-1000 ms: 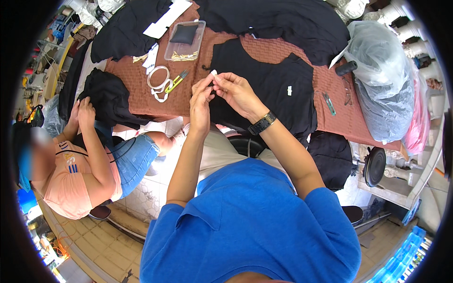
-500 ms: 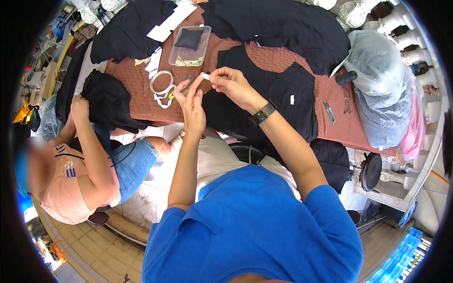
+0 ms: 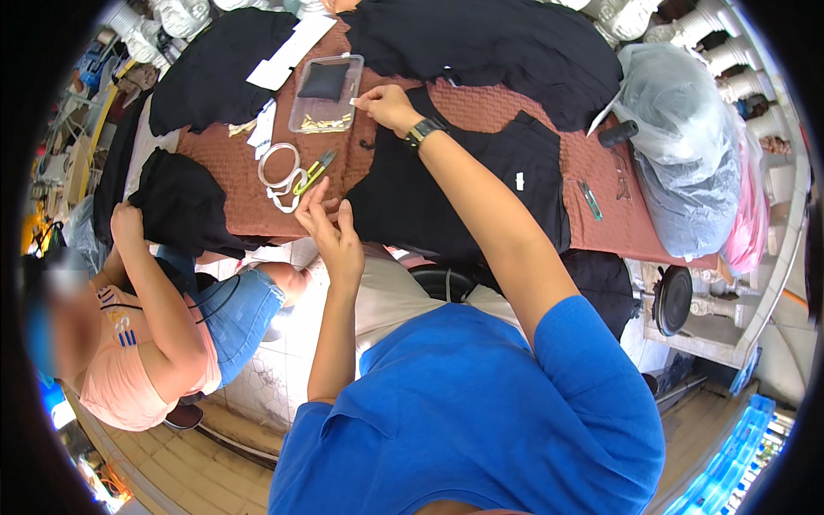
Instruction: The person sews by hand, attaching a white label or small piece of material to a black garment. The person handles several black fabric pieces one at a time, positioning them on a work surface and using a needle and thread.
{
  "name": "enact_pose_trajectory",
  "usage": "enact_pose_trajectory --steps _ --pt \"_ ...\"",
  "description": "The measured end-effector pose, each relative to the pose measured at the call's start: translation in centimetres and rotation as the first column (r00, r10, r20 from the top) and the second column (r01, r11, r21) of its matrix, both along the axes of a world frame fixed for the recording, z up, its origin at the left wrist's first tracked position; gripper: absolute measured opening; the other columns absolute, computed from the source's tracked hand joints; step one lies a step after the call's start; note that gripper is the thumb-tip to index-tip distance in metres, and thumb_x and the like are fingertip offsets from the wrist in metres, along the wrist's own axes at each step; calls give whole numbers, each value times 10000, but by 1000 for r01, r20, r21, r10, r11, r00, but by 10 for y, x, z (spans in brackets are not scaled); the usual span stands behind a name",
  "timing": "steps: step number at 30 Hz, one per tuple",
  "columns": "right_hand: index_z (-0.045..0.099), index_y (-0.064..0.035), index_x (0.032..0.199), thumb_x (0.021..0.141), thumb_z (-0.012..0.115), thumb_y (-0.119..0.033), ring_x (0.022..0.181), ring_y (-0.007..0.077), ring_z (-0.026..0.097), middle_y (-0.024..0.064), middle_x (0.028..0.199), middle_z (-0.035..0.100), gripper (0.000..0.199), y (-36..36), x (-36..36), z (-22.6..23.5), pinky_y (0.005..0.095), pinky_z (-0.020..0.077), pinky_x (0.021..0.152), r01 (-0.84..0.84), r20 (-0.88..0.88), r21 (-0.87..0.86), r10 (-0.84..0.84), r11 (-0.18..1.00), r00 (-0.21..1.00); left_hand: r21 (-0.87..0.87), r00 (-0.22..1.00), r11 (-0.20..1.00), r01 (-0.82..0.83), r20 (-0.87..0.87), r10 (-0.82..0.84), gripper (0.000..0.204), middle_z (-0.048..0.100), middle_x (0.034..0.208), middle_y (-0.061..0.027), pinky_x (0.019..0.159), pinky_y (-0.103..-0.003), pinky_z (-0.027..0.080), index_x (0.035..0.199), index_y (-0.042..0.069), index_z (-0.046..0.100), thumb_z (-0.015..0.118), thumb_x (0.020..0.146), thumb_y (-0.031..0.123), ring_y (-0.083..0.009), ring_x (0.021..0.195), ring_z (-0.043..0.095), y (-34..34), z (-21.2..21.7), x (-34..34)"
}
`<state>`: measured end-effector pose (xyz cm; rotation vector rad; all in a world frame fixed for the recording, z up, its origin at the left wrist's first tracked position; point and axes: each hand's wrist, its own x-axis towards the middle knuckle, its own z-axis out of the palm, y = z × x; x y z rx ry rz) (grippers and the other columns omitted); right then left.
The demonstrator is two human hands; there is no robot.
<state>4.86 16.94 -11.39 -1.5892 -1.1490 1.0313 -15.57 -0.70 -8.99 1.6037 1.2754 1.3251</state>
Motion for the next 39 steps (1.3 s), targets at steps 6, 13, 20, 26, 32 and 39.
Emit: enact_pose_trajectory --steps 6,13,20,26,32,39 --pt "799 -72 847 714 782 -363 862 313 744 175 873 758 321 20 -10 -24 392 570 843 133 261 54 -142 990 955 -12 998 998 55 -20 -55 442 396 1334 -128 873 -312 482 1385 66 544 590 949 16 -190 1028 524 -11 -5 12" --pt "793 -69 822 707 812 -445 945 368 727 221 942 747 393 18 -33 -17 418 563 890 244 227 -24 -233 969 946 34 968 980 198 -161 -190 401 462 1281 -165 960 -372 433 1316 41 573 619 918 28 -274 1103 506 -9 -3 57" --pt "792 -24 862 813 723 -571 901 367 736 214 901 751 554 12 -25 -2 445 558 851 219 221 -50 -203 974 954 471 861 882 9 -452 233 397 515 1266 -202 1007 -467 397 1270 5 564 627 879 23 -382 1162 491 52 12 51" --pt "744 -43 760 839 729 -500 816 310 742 188 750 729 464 17 -19 -8 421 550 808 183 -39 -138 -190 973 981 368 662 929 40 -706 252 302 654 1160 -117 975 -488 420 1139 60 691 740 868 183 -372 1121 533 130 6 11" --pt "751 -41 795 740 837 -453 865 303 742 197 891 748 425 19 -16 -21 402 563 833 271 194 40 -273 962 942 365 717 927 83 -668 199 188 684 1030 -139 930 -470 445 980 53 745 774 831 164 -370 1028 563 142 8 12" --pt "733 24 810 671 841 -579 876 349 736 250 924 734 628 -13 -7 26 442 574 783 151 267 -80 -125 985 956 433 735 888 154 -650 190 164 685 965 -162 900 -481 449 943 41 742 768 826 153 -397 975 585 159 -11 -3"
